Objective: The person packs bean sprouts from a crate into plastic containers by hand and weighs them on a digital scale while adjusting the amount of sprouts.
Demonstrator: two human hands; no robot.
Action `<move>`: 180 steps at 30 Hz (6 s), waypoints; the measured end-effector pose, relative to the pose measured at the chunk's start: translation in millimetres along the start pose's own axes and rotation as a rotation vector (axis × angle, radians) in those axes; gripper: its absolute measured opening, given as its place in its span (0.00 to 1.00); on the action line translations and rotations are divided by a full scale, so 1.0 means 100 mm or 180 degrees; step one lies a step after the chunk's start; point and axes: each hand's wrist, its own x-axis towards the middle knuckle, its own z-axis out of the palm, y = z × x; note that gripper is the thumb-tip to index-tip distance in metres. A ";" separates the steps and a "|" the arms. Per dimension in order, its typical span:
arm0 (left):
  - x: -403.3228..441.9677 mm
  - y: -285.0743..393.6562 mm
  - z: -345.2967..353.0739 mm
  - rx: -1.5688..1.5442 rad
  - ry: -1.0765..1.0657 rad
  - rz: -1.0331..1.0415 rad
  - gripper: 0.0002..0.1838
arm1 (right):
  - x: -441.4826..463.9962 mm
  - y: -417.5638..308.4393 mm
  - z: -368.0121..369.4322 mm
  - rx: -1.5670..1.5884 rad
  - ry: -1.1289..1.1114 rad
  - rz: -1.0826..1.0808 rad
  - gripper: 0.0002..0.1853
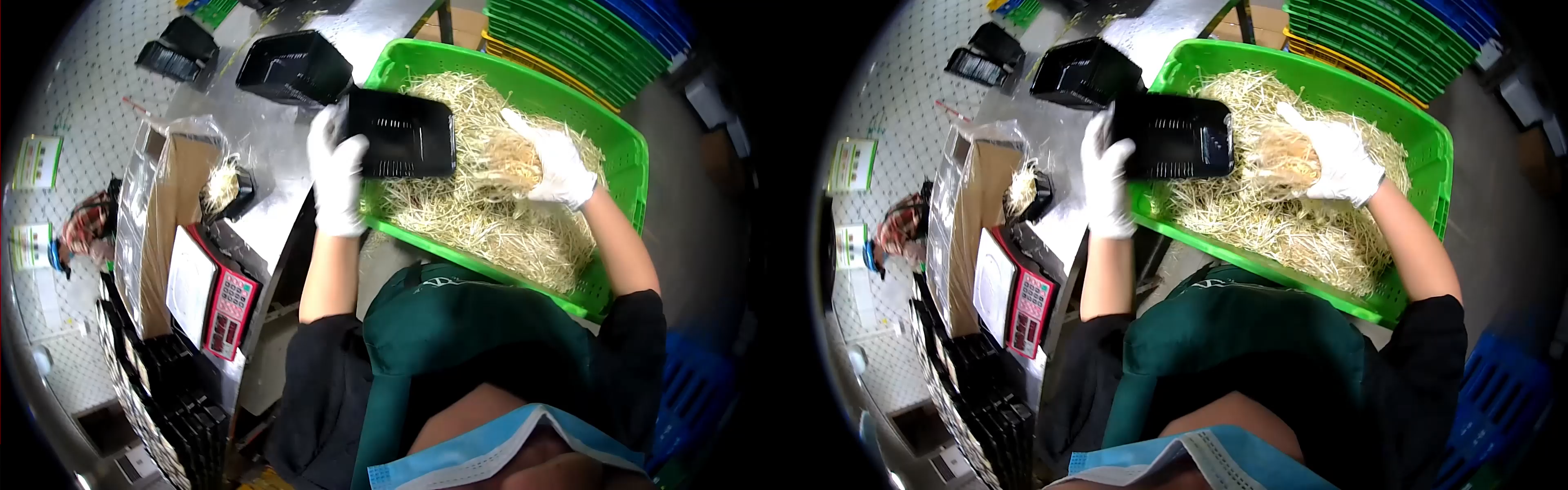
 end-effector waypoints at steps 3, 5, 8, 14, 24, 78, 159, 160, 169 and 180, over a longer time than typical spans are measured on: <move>0.10 -0.06 0.51 0.2755 -0.0984 0.2305 0.31 | 0.28 -0.28 -0.20 -0.1422 -0.0616 -0.0090 0.59; -0.09 0.12 0.64 0.3057 -0.1666 0.1365 0.34 | 0.49 -0.33 -0.17 -0.1912 0.0010 -0.0993 0.32; -0.14 -0.15 0.35 0.2096 -0.1544 0.0477 0.43 | 0.85 -0.65 0.07 -0.2226 0.0566 -0.1320 0.26; -0.28 -0.17 -0.79 -0.0855 0.0046 -0.0226 0.48 | 1.71 -1.91 0.91 -0.0809 0.0489 -0.1273 0.33; -0.61 0.57 -3.84 -0.1529 0.2324 0.0507 0.30 | 2.97 -4.48 3.09 0.0161 0.0097 -0.2594 0.34; -1.91 1.19 -5.60 0.2570 0.3264 0.0496 0.29 | 4.31 -3.94 3.40 0.2552 -0.1201 -0.2140 0.30; -0.58 0.94 -5.21 0.4311 0.0939 0.0182 0.29 | 4.41 -3.14 3.89 0.0277 -0.1699 -0.1883 0.34; -0.57 0.96 -5.19 0.4442 0.0918 0.0187 0.29 | 4.36 -3.24 3.84 -0.0010 -0.1189 -0.2064 0.21; -0.55 0.98 -5.17 0.4474 0.0818 -0.0103 0.24 | 4.92 -2.97 3.53 0.0030 -0.1257 -0.0751 0.22; -0.87 1.15 -5.28 0.2821 0.2178 0.0054 0.24 | 4.26 -4.85 2.66 0.2274 -0.2089 -0.1153 0.26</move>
